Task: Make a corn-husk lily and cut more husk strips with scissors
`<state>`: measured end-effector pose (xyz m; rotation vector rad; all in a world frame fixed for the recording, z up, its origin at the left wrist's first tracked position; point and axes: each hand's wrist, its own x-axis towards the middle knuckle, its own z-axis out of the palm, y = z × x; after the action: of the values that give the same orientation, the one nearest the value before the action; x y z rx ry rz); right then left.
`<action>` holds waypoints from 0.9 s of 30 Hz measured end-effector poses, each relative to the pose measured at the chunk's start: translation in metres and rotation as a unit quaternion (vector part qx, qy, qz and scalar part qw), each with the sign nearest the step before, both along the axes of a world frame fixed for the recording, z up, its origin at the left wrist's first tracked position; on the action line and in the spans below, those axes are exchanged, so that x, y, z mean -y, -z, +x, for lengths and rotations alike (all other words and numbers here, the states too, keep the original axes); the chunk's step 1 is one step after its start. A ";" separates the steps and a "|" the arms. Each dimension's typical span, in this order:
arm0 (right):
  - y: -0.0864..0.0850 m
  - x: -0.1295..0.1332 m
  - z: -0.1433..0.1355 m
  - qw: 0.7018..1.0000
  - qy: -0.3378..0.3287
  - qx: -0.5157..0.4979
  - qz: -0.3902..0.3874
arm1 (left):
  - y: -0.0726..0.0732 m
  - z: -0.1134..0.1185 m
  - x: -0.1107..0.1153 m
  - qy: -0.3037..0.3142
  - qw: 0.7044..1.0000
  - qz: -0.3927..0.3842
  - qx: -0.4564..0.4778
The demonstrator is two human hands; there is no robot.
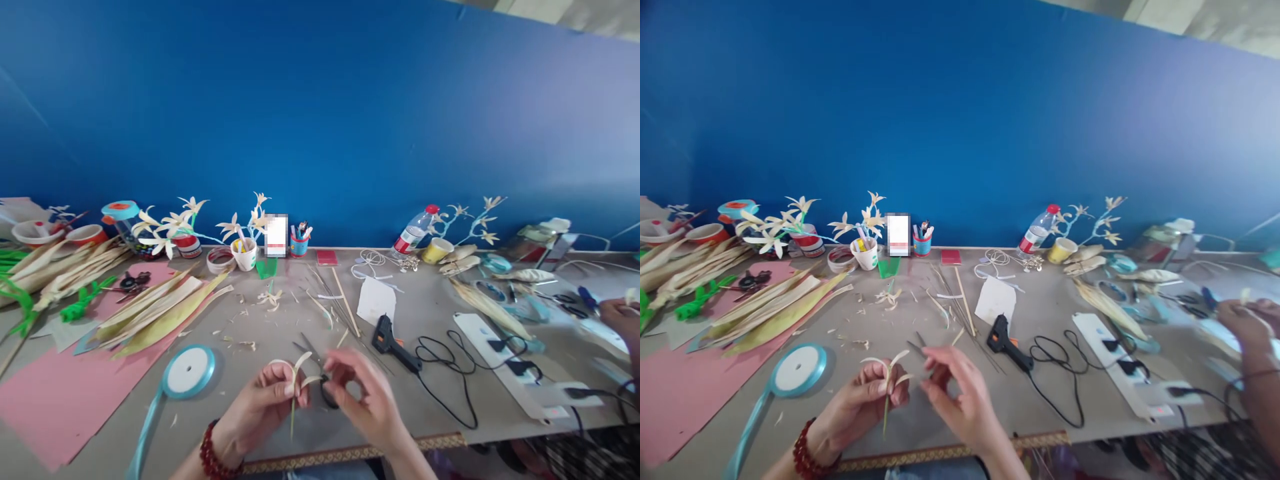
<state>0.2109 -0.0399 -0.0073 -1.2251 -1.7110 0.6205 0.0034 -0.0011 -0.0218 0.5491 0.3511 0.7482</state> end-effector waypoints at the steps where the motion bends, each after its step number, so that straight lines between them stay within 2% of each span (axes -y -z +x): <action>1: 0.003 0.001 0.017 0.997 0.037 0.062 0.009 | 0.001 -0.002 -0.001 -0.007 1.000 0.006 -0.002; 3: 0.012 0.005 0.058 0.969 0.162 0.186 0.011 | 0.002 -0.007 -0.003 -0.018 1.000 0.017 -0.005; 5: 0.026 0.008 0.102 0.928 0.225 0.297 -0.027 | 0.003 -0.013 -0.005 -0.018 1.000 0.024 -0.006; 7: 0.040 0.009 0.138 0.910 0.204 0.358 -0.051 | 0.003 -0.018 -0.007 -0.012 1.000 0.028 -0.003; 9: 0.051 0.008 0.160 0.905 0.172 0.382 -0.072 | 0.002 -0.020 -0.008 -0.008 0.999 0.032 0.004; 12: 0.058 0.002 0.168 0.901 0.156 0.401 -0.066 | -0.002 -0.021 -0.010 -0.006 0.999 0.041 0.005; 17: 0.055 -0.010 0.168 0.896 0.140 0.421 -0.034 | -0.006 -0.025 -0.011 -0.016 0.999 0.050 -0.009; 21: 0.054 -0.016 0.170 0.883 0.152 0.443 -0.002 | -0.009 -0.031 -0.013 -0.021 0.998 0.053 -0.031; 24: 0.051 -0.020 0.167 0.880 0.137 0.455 -0.001 | -0.010 -0.034 -0.013 -0.023 0.997 0.061 -0.042; 27: 0.048 -0.023 0.166 0.888 0.122 0.442 -0.025 | -0.010 -0.035 -0.012 -0.023 0.997 0.065 -0.043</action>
<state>0.3765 -0.0172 -0.0558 -1.8992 -2.1981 -0.1007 -0.0317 0.0111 -0.0114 0.6994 0.3972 0.7976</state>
